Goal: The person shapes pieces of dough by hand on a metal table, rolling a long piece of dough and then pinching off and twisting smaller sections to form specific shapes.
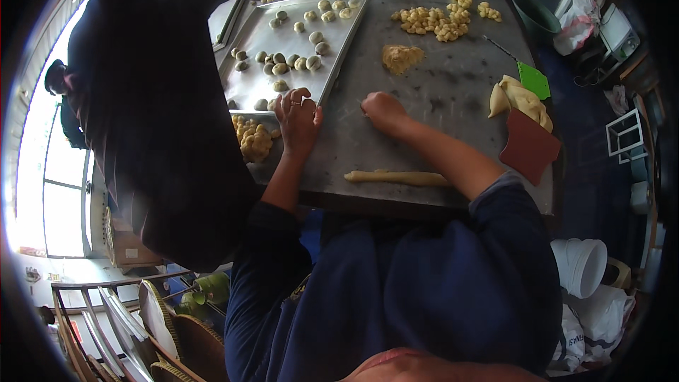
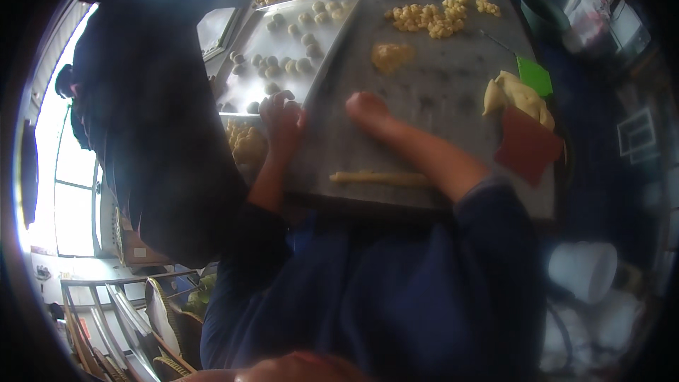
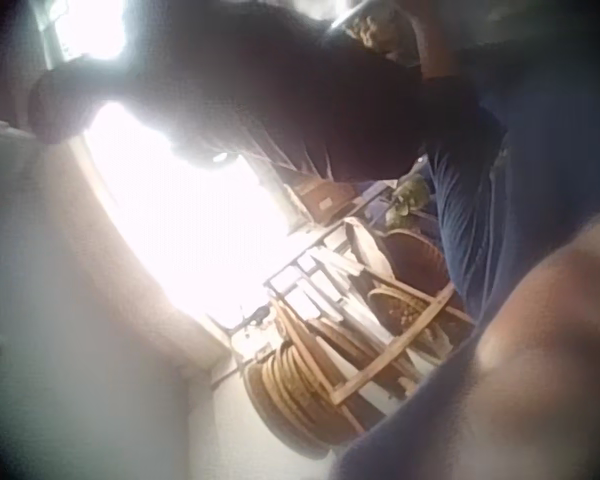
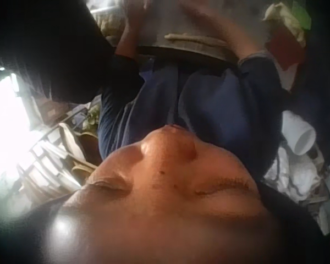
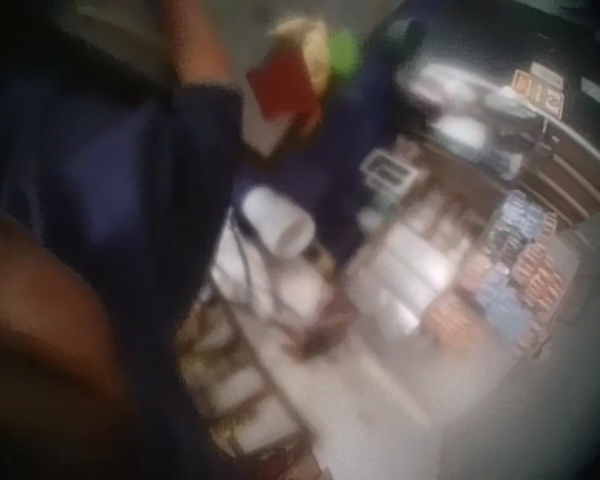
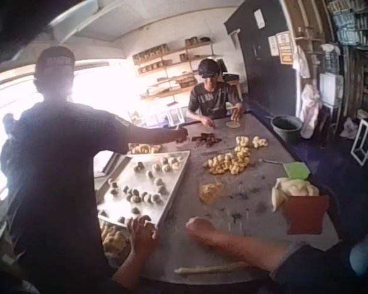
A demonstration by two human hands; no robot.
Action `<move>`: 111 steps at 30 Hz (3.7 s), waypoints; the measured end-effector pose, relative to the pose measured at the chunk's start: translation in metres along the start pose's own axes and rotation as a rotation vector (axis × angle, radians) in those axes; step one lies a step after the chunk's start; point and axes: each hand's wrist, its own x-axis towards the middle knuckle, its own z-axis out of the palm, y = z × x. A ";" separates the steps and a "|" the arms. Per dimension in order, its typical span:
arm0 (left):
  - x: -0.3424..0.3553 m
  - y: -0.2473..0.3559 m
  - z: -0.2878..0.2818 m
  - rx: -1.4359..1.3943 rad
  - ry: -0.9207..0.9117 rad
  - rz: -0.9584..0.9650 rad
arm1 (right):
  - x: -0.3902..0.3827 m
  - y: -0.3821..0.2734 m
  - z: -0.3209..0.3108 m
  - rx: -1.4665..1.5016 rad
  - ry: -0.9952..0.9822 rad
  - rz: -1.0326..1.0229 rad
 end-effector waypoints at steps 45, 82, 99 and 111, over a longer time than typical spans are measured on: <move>0.012 0.012 0.003 0.025 0.004 0.014 | 0.058 -0.003 0.054 -0.105 0.186 -0.204; -0.033 0.164 -0.015 -1.272 -0.373 -0.559 | -0.168 -0.063 -0.115 0.450 0.533 0.161; -0.011 0.171 -0.038 -1.433 -0.569 -0.589 | -0.180 -0.035 -0.116 1.048 0.403 0.436; -0.028 0.181 -0.017 -0.755 -0.245 0.069 | -0.200 -0.033 -0.085 1.161 0.296 0.508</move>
